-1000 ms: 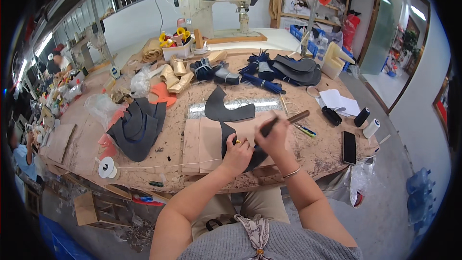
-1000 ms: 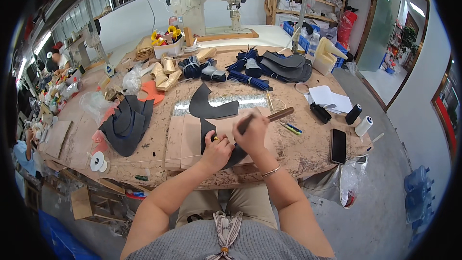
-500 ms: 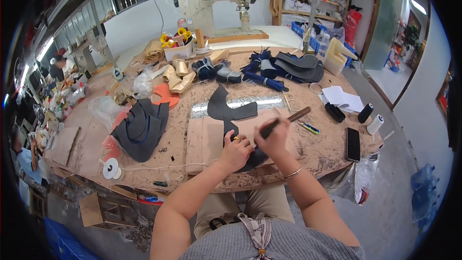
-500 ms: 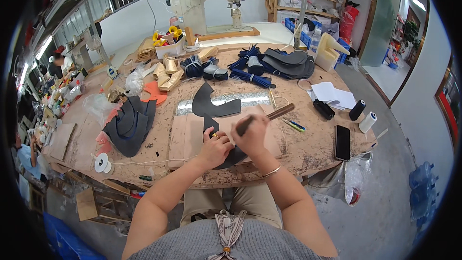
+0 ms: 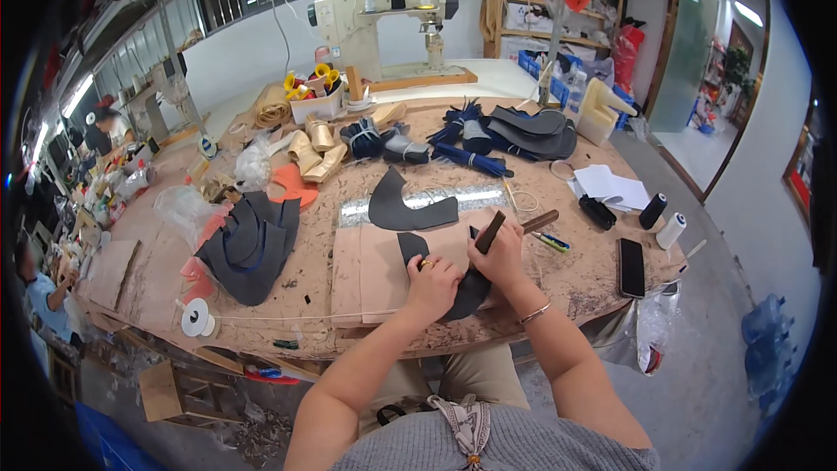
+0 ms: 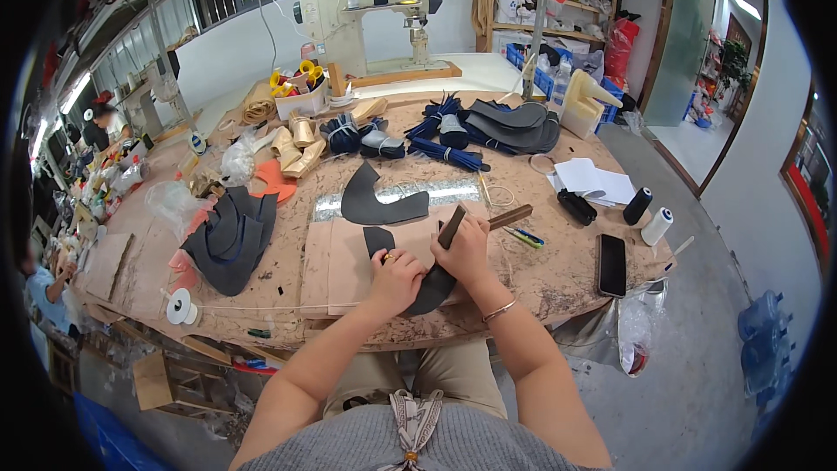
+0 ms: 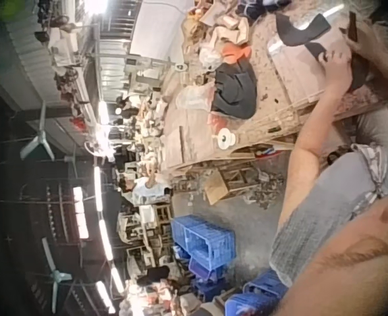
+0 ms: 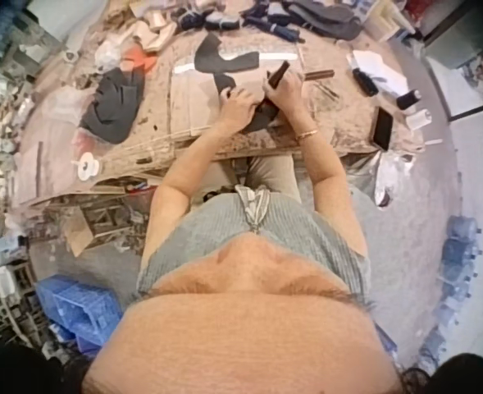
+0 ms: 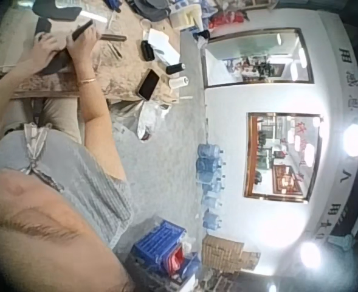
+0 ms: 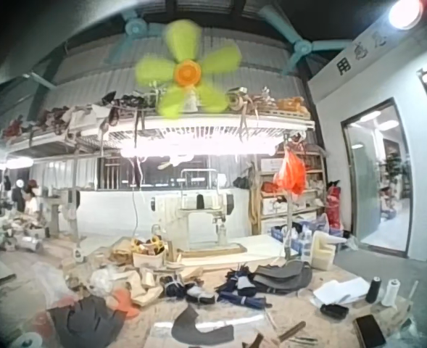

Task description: The person uses a wooden mallet to repeatedly tap and shape the edges of dark leather pieces on a workbench. They handle several pieces one by one, tapping along the curved edges, then gather the finished pieces into a stack.

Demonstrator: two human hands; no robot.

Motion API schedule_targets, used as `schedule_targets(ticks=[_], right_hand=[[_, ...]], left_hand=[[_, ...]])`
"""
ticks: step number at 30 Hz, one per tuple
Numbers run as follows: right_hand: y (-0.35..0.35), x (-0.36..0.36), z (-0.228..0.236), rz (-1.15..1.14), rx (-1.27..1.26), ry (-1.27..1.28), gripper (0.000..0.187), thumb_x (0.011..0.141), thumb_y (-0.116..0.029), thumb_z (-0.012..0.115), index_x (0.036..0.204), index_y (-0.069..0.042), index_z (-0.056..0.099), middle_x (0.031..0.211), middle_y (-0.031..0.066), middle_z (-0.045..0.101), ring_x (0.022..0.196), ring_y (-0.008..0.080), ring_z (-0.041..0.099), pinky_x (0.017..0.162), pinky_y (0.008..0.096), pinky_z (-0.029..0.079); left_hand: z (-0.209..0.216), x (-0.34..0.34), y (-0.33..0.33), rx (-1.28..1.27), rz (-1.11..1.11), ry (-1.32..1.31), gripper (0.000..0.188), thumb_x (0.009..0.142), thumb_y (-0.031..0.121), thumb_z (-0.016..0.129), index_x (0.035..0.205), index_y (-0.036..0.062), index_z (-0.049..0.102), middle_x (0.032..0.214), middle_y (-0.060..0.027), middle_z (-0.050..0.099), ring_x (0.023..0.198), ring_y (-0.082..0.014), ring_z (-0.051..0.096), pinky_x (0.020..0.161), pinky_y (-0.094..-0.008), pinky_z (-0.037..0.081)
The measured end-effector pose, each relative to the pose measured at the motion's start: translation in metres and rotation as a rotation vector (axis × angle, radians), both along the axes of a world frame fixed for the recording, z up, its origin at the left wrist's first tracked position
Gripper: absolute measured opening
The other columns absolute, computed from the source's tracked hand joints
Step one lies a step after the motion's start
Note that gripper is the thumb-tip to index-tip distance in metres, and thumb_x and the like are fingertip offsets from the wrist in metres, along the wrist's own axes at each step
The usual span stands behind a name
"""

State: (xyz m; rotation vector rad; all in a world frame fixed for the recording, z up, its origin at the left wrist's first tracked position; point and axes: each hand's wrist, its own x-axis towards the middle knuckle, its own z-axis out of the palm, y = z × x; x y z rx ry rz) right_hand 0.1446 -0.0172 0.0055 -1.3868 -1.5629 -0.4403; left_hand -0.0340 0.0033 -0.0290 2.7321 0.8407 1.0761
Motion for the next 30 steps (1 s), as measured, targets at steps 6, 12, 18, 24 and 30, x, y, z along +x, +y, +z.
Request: schedule_targets(ticks=[6, 12, 18, 24, 30], right_hand=[[-0.009, -0.015, 0.014, -0.093, 0.111, -0.071, 0.017, 0.071, -0.016, 0.076, 0.073, -0.01, 0.06, 0.077, 0.0057, 0.061, 0.082, 0.0254, 0.059, 0.085, 0.0414, 0.037], [-0.012, -0.01, 0.013, 0.058, -0.037, -0.128, 0.015, 0.071, -0.015, 0.075, 0.073, -0.009, 0.061, 0.075, 0.0049, 0.06, 0.08, 0.025, 0.058, 0.085, 0.041, 0.038], [-0.003, -0.01, -0.005, -0.075, 0.058, -0.116, 0.016, 0.071, -0.014, 0.075, 0.071, -0.009, 0.06, 0.07, 0.0051, 0.059, 0.078, 0.0271, 0.058, 0.081, 0.0401, 0.036], [-0.01, -0.014, 0.019, -0.016, 0.084, -0.068, 0.017, 0.07, -0.013, 0.076, 0.07, -0.01, 0.059, 0.07, 0.0047, 0.058, 0.077, 0.0265, 0.057, 0.081, 0.0403, 0.036], [-0.009, -0.01, 0.001, 0.076, -0.029, 0.061, 0.018, 0.069, -0.012, 0.077, 0.07, -0.011, 0.059, 0.069, 0.002, 0.059, 0.075, 0.0262, 0.058, 0.084, 0.041, 0.037]], left_hand=[[0.006, -0.005, 0.005, 0.061, -0.03, 0.137, 0.006, 0.083, 0.012, 0.066, 0.087, 0.0161, 0.067, 0.096, 0.0, 0.062, 0.111, -0.0211, 0.055, 0.102, -0.0543, 0.029], [0.005, -0.007, -0.003, -0.093, 0.031, 0.032, 0.004, 0.085, 0.012, 0.064, 0.089, 0.0129, 0.064, 0.097, -0.0057, 0.059, 0.108, -0.0264, 0.055, 0.101, -0.055, 0.03], [0.0, 0.018, -0.019, -0.111, 0.207, 0.046, 0.006, 0.085, 0.015, 0.064, 0.09, 0.0111, 0.064, 0.098, -0.0076, 0.06, 0.109, -0.0267, 0.056, 0.101, -0.0521, 0.032], [0.001, -0.008, -0.004, 0.023, 0.024, 0.007, 0.006, 0.081, 0.01, 0.066, 0.087, 0.0129, 0.066, 0.094, -0.0038, 0.062, 0.108, -0.0235, 0.056, 0.101, -0.0481, 0.033], [-0.002, -0.005, -0.008, -0.062, 0.059, -0.024, 0.007, 0.08, 0.011, 0.067, 0.086, 0.0131, 0.067, 0.094, -0.0041, 0.062, 0.108, -0.0251, 0.056, 0.1, -0.0467, 0.034]])
